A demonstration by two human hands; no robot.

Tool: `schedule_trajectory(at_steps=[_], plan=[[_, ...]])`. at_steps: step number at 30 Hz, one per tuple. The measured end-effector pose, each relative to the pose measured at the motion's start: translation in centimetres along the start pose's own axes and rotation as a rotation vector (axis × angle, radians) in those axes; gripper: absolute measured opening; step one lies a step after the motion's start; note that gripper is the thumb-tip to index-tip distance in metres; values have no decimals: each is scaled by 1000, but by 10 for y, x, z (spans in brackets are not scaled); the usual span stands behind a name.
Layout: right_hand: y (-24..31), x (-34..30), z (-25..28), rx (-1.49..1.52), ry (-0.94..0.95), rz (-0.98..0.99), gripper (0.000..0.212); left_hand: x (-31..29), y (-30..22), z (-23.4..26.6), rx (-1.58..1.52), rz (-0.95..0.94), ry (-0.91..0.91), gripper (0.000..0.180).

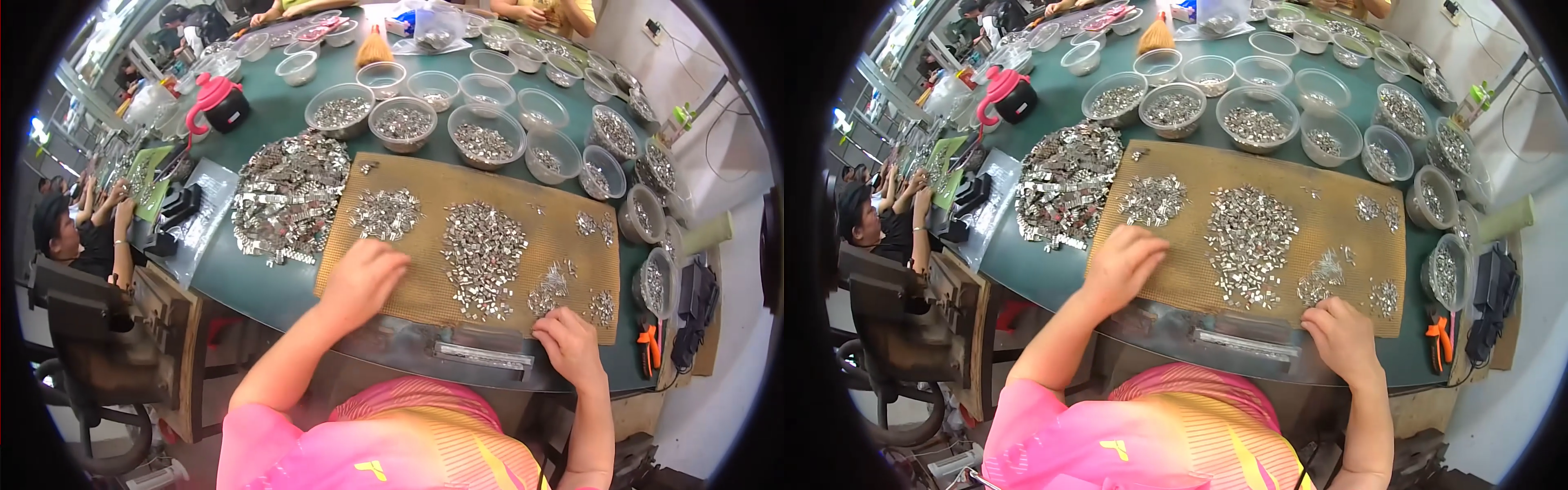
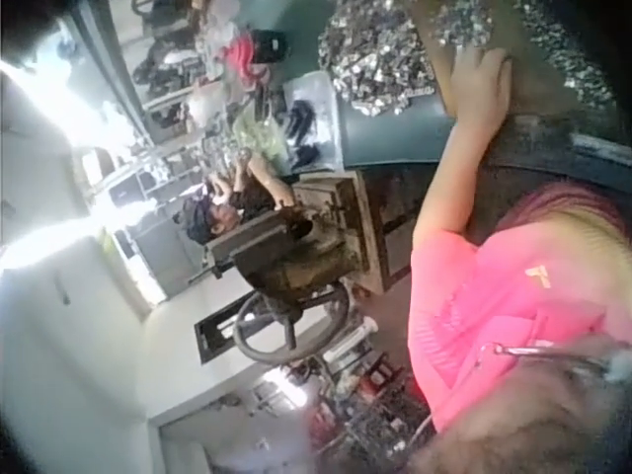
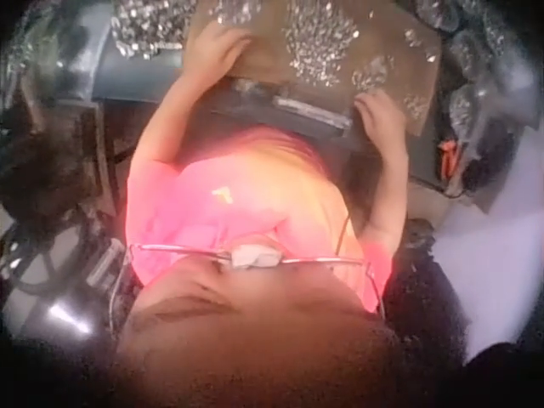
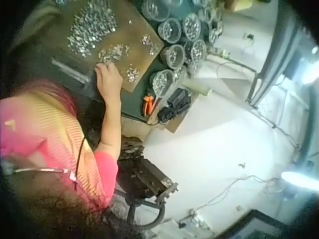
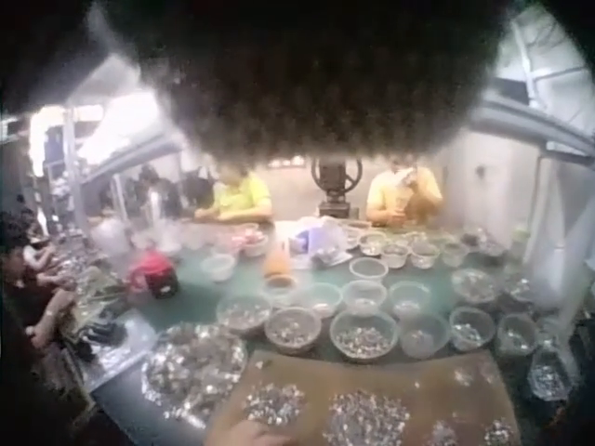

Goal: The person sorts and aligns small metal parts onto a tray by hand, then processes them with a manual press.

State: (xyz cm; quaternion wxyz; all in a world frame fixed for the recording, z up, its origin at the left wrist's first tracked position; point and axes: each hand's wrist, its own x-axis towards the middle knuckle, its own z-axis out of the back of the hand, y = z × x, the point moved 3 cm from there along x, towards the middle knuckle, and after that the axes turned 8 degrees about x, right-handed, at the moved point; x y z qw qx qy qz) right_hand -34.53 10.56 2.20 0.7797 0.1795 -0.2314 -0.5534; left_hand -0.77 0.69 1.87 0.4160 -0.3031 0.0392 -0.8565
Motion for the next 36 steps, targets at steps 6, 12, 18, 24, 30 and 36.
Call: schedule_trajectory(at_steps=[6,12,18,24,30,36], plan=[[3,-9,0,13,-52,-17,8,20,25,-10,141,49,84,15],[16,-29,8,-106,-59,-143,9,30,31,-28,233,-33,97,12],[39,-28,1,63,-107,12,19,36,39,-31,294,-71,103,8],[46,-24,-19,103,-72,119,20,37,36,-27,182,-43,-3,9],[51,-23,-23,67,-43,148,20,20,28,-13,48,95,-19,8],[61,-20,-21,-80,-20,177,23,-3,20,-12,-274,421,100,11]])
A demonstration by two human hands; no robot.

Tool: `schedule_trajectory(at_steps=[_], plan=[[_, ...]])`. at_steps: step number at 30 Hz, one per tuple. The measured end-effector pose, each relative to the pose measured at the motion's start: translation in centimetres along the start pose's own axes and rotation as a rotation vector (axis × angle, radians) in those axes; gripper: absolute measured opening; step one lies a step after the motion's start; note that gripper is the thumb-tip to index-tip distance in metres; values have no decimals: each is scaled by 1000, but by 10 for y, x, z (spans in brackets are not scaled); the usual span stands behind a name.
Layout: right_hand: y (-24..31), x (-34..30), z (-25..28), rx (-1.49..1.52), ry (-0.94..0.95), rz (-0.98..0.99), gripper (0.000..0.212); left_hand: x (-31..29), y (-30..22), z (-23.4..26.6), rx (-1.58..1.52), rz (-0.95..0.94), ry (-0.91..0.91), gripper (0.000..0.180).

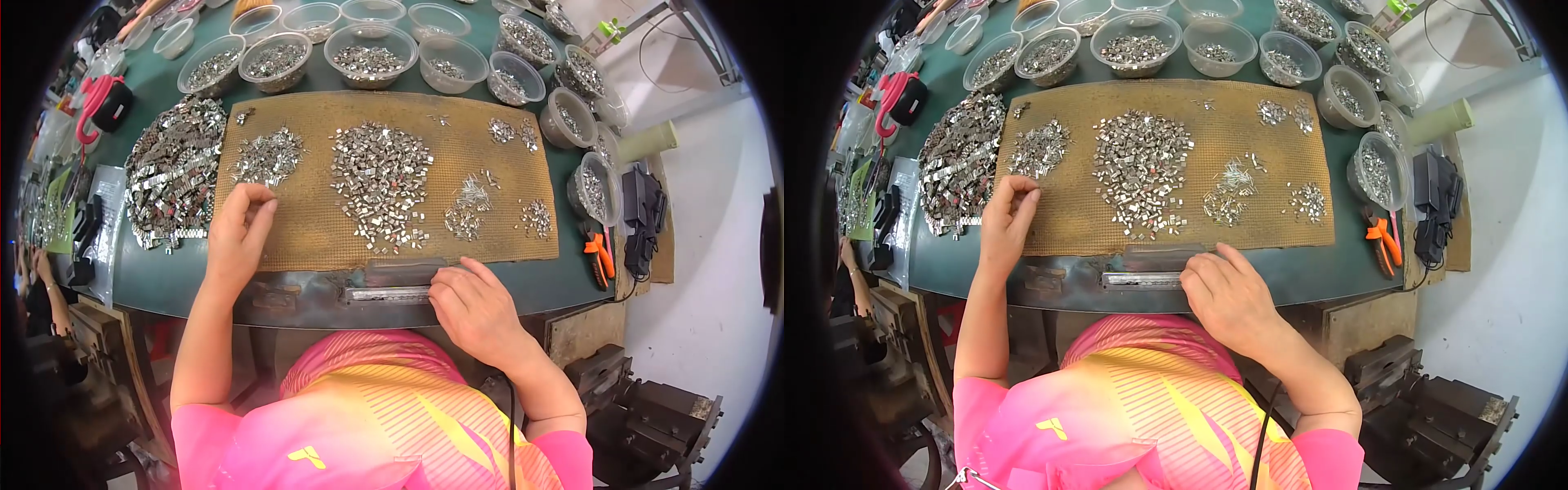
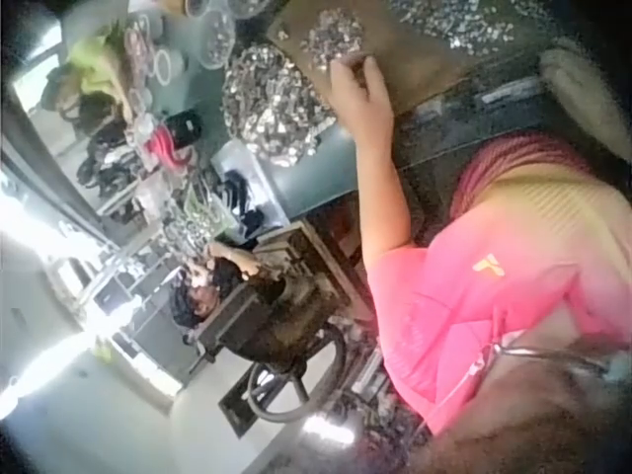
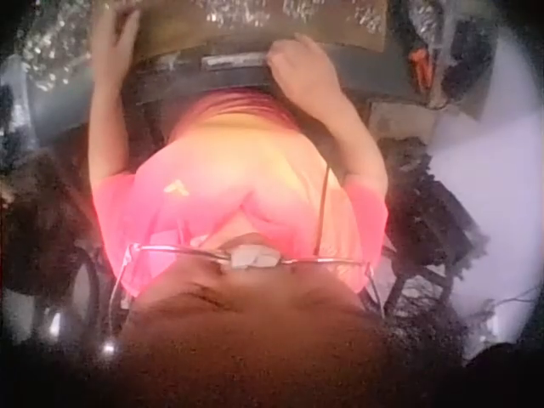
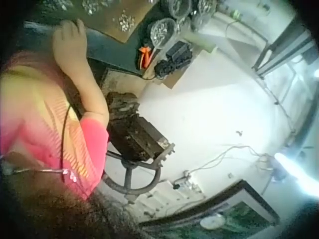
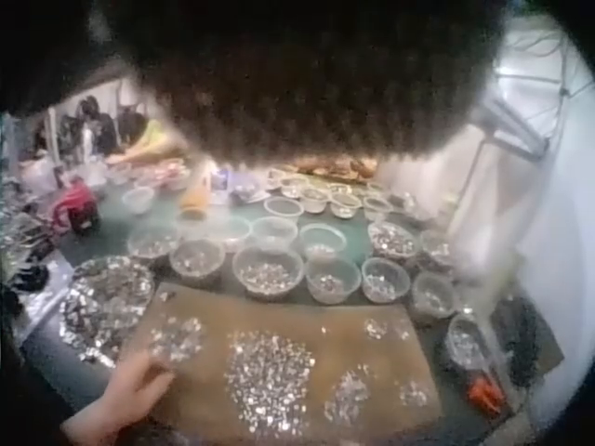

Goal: The person sorts and aligns small metal parts onto a tray by hand, then processes them with a manual press.

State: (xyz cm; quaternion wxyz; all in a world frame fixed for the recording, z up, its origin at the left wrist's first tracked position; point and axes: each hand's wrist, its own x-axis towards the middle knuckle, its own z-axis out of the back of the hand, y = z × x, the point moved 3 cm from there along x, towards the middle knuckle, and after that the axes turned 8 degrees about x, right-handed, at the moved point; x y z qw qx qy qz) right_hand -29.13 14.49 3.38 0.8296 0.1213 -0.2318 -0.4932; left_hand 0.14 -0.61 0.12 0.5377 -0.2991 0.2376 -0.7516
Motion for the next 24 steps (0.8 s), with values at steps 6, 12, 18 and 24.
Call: schedule_trajectory(at_steps=[6,12,18,24], plan=[[2,-2,0,2,15,-32,25,-15,-7,-12,-280,81,87,15],[-6,-8,2,180,-50,-130,26,-26,-27,-17,-176,-35,161,14],[-11,-8,-1,170,-117,-64,16,-32,-42,-27,-202,-43,185,14],[-25,-21,3,286,-157,-183,15,-32,-64,-35,-70,-338,99,15]])
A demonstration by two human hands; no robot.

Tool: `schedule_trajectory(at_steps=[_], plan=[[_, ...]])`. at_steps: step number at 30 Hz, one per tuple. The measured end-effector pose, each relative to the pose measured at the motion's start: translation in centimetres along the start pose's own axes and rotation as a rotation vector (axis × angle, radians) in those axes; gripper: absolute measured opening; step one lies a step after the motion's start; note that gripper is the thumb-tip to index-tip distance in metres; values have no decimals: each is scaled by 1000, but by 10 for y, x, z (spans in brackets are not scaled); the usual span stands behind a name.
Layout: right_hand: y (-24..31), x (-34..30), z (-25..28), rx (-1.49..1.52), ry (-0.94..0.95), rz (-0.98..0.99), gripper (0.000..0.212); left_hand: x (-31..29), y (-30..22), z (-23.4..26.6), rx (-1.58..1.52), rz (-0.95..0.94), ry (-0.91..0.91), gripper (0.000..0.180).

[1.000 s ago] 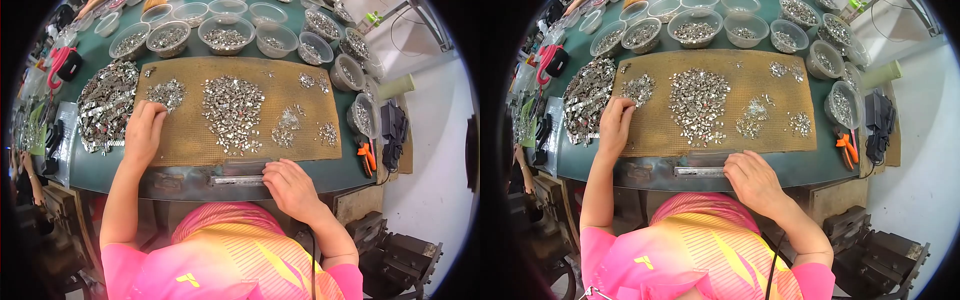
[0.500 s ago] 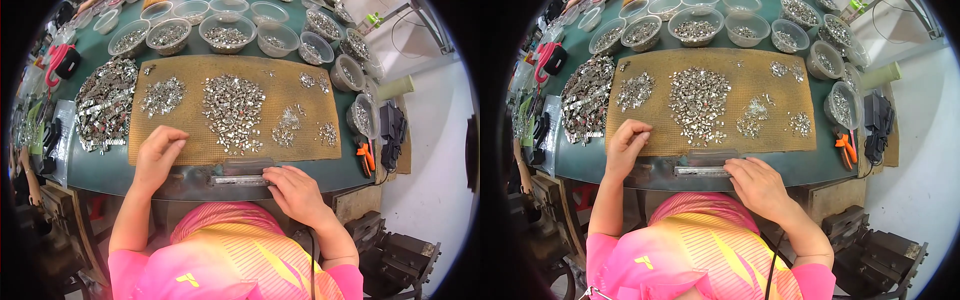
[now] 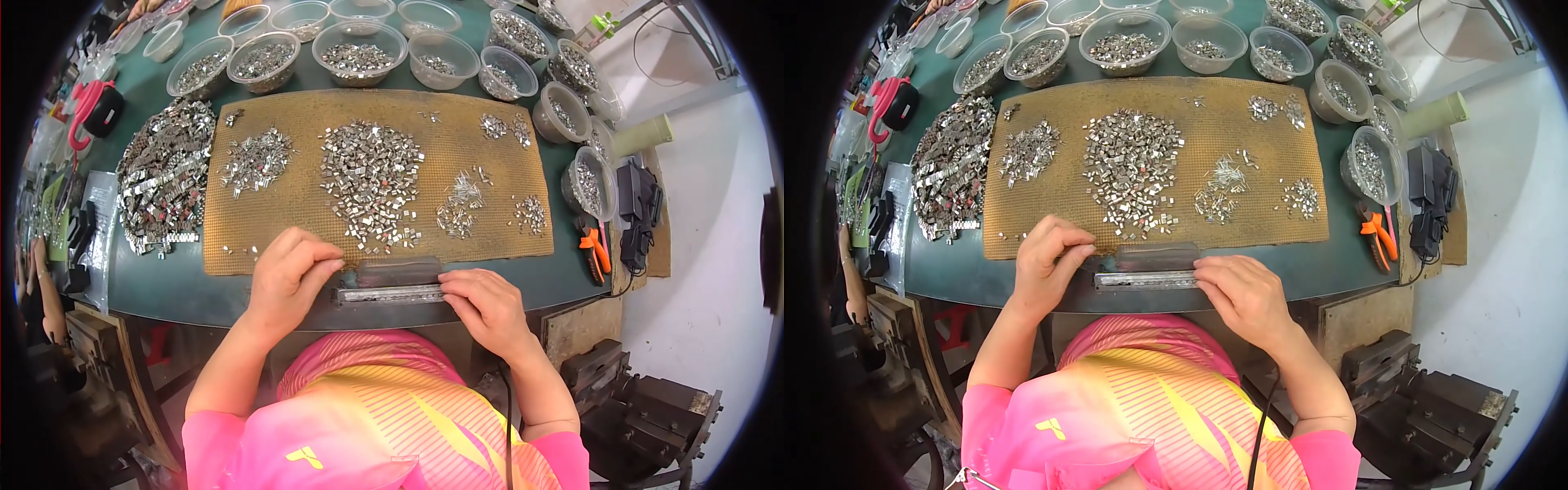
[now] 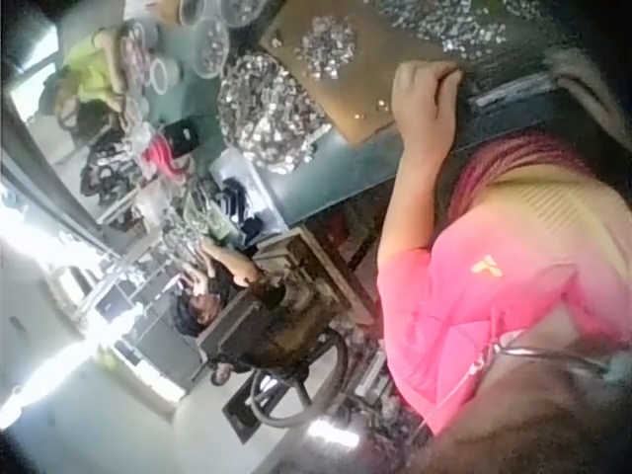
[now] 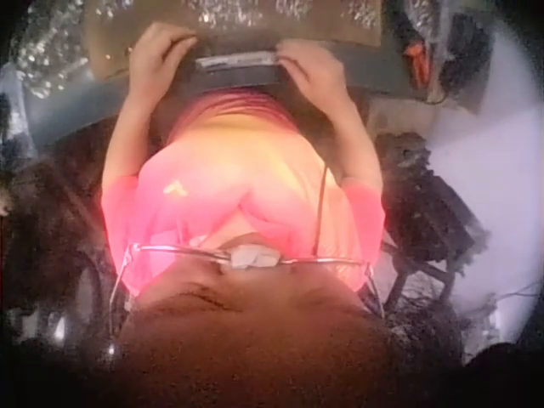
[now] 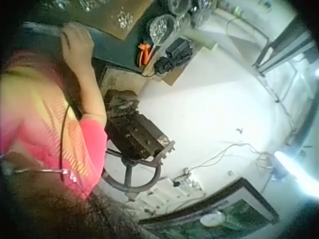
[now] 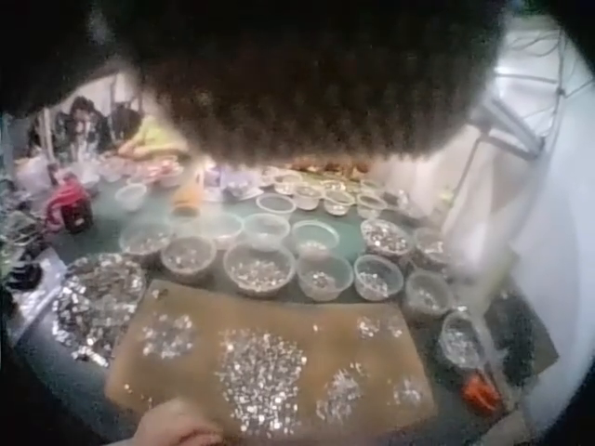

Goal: The person sorts and aligns small metal parts onto a tray by hand, then processes them with a manual press.

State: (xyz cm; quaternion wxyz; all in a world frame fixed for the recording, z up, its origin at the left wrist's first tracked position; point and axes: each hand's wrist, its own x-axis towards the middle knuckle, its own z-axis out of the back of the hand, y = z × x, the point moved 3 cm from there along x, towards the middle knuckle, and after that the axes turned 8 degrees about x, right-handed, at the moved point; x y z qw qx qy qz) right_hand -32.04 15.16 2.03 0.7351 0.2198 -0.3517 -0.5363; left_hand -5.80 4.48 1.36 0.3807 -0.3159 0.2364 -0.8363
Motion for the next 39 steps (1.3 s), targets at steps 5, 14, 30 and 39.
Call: schedule_trajectory(at_steps=[5,14,30,39], plan=[[-6,-3,-1,-33,-30,73,16,-3,-15,-14,-83,-31,53,15],[-14,-5,3,149,-2,-87,15,-16,-33,-43,-221,-68,149,18],[4,20,14,41,56,-39,16,-23,-40,-44,36,-332,123,26],[37,130,-29,-34,116,316,14,-40,-26,-40,-112,-288,28,32]])
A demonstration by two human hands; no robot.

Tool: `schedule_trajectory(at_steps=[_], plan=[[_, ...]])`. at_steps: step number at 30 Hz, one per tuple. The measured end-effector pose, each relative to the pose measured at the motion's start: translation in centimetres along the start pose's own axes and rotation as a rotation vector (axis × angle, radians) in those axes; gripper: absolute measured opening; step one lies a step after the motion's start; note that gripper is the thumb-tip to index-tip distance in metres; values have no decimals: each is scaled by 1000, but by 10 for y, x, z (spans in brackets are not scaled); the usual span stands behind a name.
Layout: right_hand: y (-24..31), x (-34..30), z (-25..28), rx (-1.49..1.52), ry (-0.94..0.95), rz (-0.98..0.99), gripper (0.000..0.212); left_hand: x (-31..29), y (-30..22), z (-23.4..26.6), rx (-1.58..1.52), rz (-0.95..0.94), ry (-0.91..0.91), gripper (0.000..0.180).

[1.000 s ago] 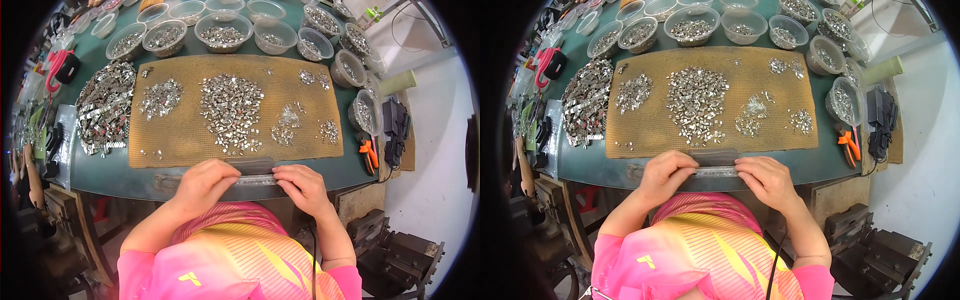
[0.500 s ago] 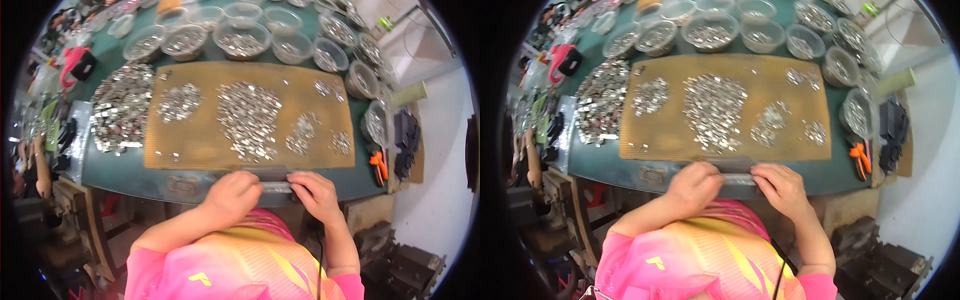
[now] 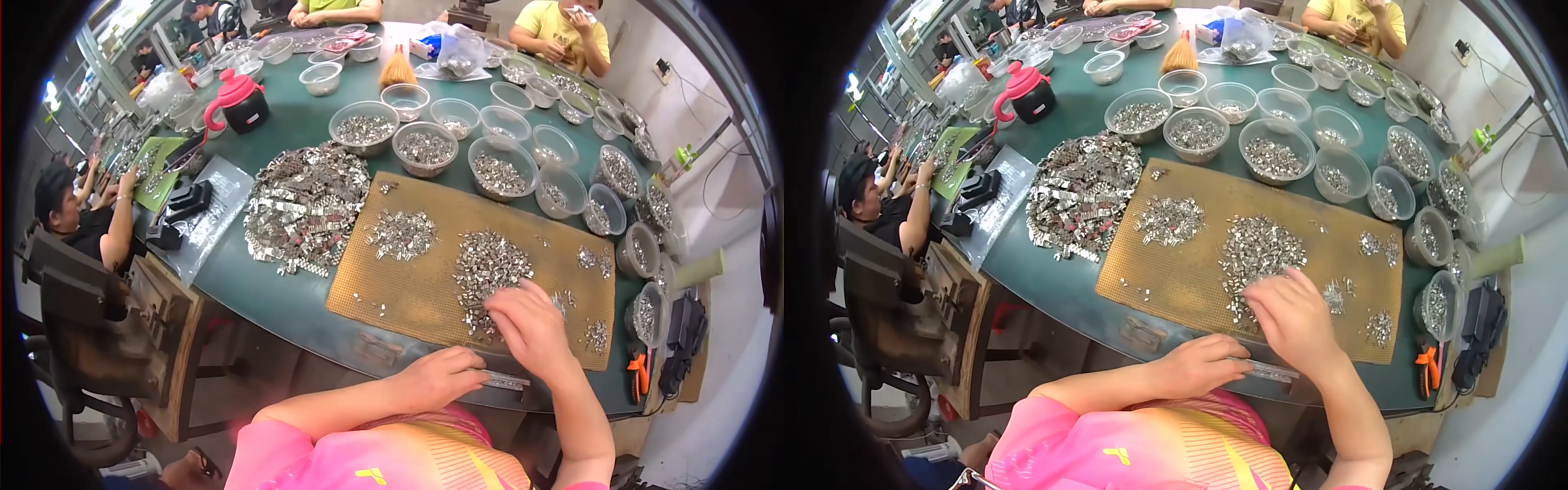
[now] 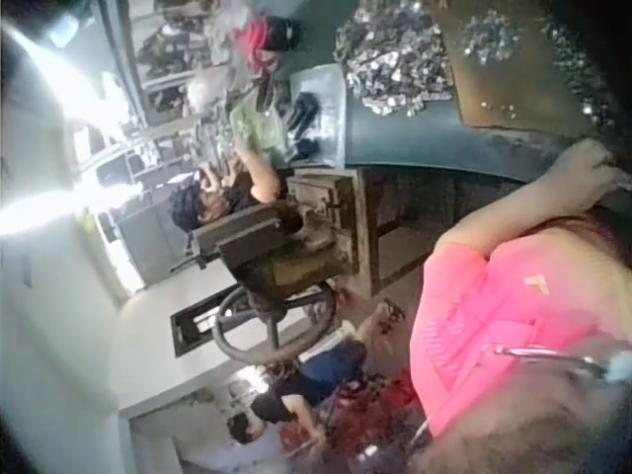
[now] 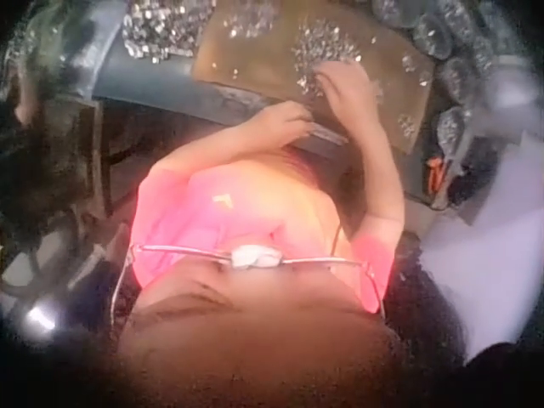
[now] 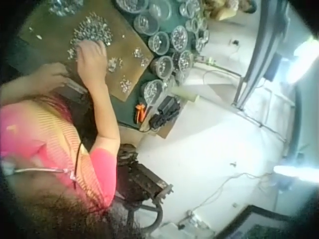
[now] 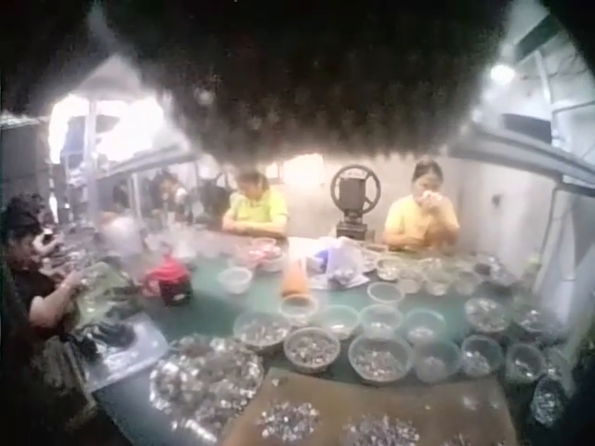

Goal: The person sorts and aligns small metal parts onto a tray by hand, then processes them with a manual press.

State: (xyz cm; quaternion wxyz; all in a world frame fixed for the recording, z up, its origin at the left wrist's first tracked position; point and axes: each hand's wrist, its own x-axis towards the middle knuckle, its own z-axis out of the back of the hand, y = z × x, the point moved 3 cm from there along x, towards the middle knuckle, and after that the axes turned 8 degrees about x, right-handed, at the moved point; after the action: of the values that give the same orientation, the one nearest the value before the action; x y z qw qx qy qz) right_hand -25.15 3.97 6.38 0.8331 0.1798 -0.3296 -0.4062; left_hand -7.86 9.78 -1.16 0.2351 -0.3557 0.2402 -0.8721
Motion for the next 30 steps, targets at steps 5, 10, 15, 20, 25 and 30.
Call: schedule_trajectory(at_steps=[5,10,15,20,25,30], plan=[[-34,65,-51,-196,85,60,24,-2,3,4,-39,18,-41,30],[-49,80,-92,-408,157,90,34,-11,7,28,40,-50,-81,32],[-36,77,-98,-358,220,102,40,-35,29,76,276,38,-130,38],[-43,85,-91,-215,222,73,34,-53,50,108,586,211,-57,42],[-46,86,-84,-154,226,11,32,-49,61,123,654,213,-14,44],[-44,83,-87,-202,231,57,30,-17,82,153,628,147,-68,37]])
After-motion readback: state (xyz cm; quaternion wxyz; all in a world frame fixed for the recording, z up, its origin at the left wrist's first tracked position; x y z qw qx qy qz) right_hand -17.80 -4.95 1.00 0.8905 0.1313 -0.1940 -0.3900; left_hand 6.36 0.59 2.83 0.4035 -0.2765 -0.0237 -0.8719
